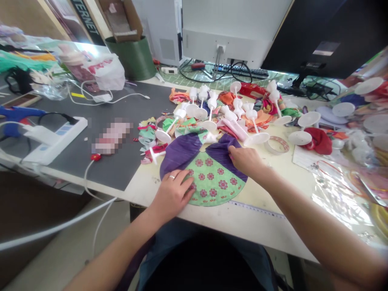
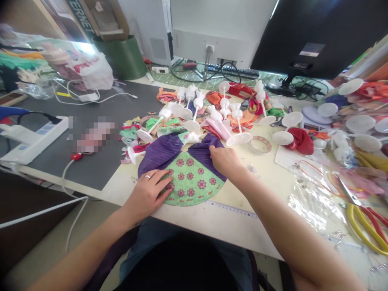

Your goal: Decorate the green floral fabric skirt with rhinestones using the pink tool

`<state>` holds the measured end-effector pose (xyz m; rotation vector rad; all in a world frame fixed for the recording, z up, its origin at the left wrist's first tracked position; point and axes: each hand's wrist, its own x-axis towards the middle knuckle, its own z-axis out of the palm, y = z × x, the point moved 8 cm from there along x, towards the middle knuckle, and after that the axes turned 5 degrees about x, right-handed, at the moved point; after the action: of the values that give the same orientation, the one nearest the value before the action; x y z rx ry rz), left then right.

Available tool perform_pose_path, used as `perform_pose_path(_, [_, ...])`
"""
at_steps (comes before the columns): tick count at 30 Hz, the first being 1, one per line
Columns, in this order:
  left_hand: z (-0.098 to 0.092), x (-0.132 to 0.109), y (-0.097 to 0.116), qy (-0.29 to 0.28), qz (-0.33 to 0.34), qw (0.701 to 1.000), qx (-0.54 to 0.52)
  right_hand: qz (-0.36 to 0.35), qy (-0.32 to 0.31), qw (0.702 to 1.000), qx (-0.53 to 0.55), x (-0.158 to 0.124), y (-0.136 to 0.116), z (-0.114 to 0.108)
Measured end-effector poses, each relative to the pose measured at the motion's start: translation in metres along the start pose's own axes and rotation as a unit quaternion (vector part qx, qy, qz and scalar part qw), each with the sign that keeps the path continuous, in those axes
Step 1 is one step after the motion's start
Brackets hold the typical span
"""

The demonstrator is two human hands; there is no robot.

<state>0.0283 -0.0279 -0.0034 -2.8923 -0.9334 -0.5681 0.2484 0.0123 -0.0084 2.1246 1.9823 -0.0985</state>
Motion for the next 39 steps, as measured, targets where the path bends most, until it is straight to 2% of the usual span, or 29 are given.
perform_pose_path(8, [0.001,0.001,0.011,-0.002,0.013,0.999,-0.036,0.027,0.039,0.999,-0.021,0.001,0.003,-0.004])
perform_pose_path(12, [-0.001,-0.002,0.01,0.004,0.012,0.998,-0.057,0.015,0.065,0.998,-0.021,-0.016,-0.001,-0.013])
perform_pose_path(14, [-0.003,-0.004,0.008,0.014,0.011,0.998,-0.062,-0.032,0.062,0.998,-0.011,-0.032,-0.01,-0.016])
perform_pose_path(17, [-0.007,-0.009,0.007,0.029,0.011,0.997,-0.067,-0.155,0.042,0.987,0.016,-0.064,-0.034,-0.012])
perform_pose_path(20, [-0.009,-0.013,0.01,0.028,0.027,0.997,-0.067,-0.211,0.016,0.977,0.014,-0.091,-0.044,0.001])
perform_pose_path(26, [-0.008,-0.017,0.019,0.019,0.048,0.997,-0.061,-0.22,0.046,0.974,-0.004,-0.112,-0.041,0.014])
perform_pose_path(32, [-0.01,-0.017,0.027,0.013,0.062,0.996,-0.064,-0.224,0.058,0.973,0.005,-0.117,-0.043,0.013])
perform_pose_path(36, [-0.014,-0.015,0.025,0.01,0.056,0.997,-0.061,-0.217,0.08,0.972,0.026,-0.119,-0.038,0.007])
perform_pose_path(39, [-0.018,-0.005,0.02,0.025,0.055,0.996,-0.064,-0.199,0.084,0.976,0.014,-0.113,-0.031,0.006])
